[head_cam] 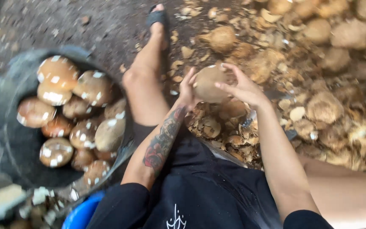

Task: The person sits on the ground and uses a machete to peel the husk off coconuts. They rotate the coconut to remove the fibrous outer layer, occasionally pouring the coconut water into a blue bucket before placing the peeled coconut into a container.

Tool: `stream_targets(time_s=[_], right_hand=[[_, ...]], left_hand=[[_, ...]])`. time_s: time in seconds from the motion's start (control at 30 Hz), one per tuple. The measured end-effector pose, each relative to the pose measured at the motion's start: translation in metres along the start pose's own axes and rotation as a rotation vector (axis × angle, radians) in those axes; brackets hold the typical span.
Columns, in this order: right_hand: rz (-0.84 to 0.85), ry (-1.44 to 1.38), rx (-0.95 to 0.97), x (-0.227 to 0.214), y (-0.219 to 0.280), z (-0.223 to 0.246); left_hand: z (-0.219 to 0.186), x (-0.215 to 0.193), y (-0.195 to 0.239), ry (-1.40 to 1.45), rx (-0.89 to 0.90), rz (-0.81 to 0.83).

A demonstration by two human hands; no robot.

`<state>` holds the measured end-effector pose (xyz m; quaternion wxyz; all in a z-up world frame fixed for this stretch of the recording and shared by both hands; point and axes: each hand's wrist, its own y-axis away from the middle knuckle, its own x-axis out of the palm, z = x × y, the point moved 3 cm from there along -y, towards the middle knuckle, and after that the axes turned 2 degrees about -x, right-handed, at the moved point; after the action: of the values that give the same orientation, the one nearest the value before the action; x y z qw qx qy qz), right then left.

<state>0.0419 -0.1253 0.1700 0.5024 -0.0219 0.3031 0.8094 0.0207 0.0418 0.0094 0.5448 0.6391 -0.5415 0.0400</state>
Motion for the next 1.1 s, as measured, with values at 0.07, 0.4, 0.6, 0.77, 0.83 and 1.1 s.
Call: stream_targets(time_s=[0.07,0.4,0.6,0.77,0.83,1.1], right_hand=[[0.021,0.094,-0.145,0.025,0.005,0.031],[0.122,0.223,-0.862,0.147,0.025,0.171],[0.107,1.005,-0.338,0.240,0.079,0.242],[0.046,0.961,-0.524,0.301,0.006,0.170],[-0.006,1.040,-0.552,0.310,-0.007,0.158],[0.128,0.917,-0.527,0.295,-0.020,0.158]], left_hand=[[-0.030,0.006,0.019,0.036,0.123,0.057],[-0.198,-0.052,0.249,-0.404,0.477,-0.029],[-0.198,-0.103,0.310,-0.336,0.475,-0.251],[-0.181,-0.151,0.282,-0.319,0.488,-0.232],[-0.180,-0.159,0.272,-0.323,0.466,-0.217],[-0.177,-0.184,0.248,-0.343,0.377,-0.194]])
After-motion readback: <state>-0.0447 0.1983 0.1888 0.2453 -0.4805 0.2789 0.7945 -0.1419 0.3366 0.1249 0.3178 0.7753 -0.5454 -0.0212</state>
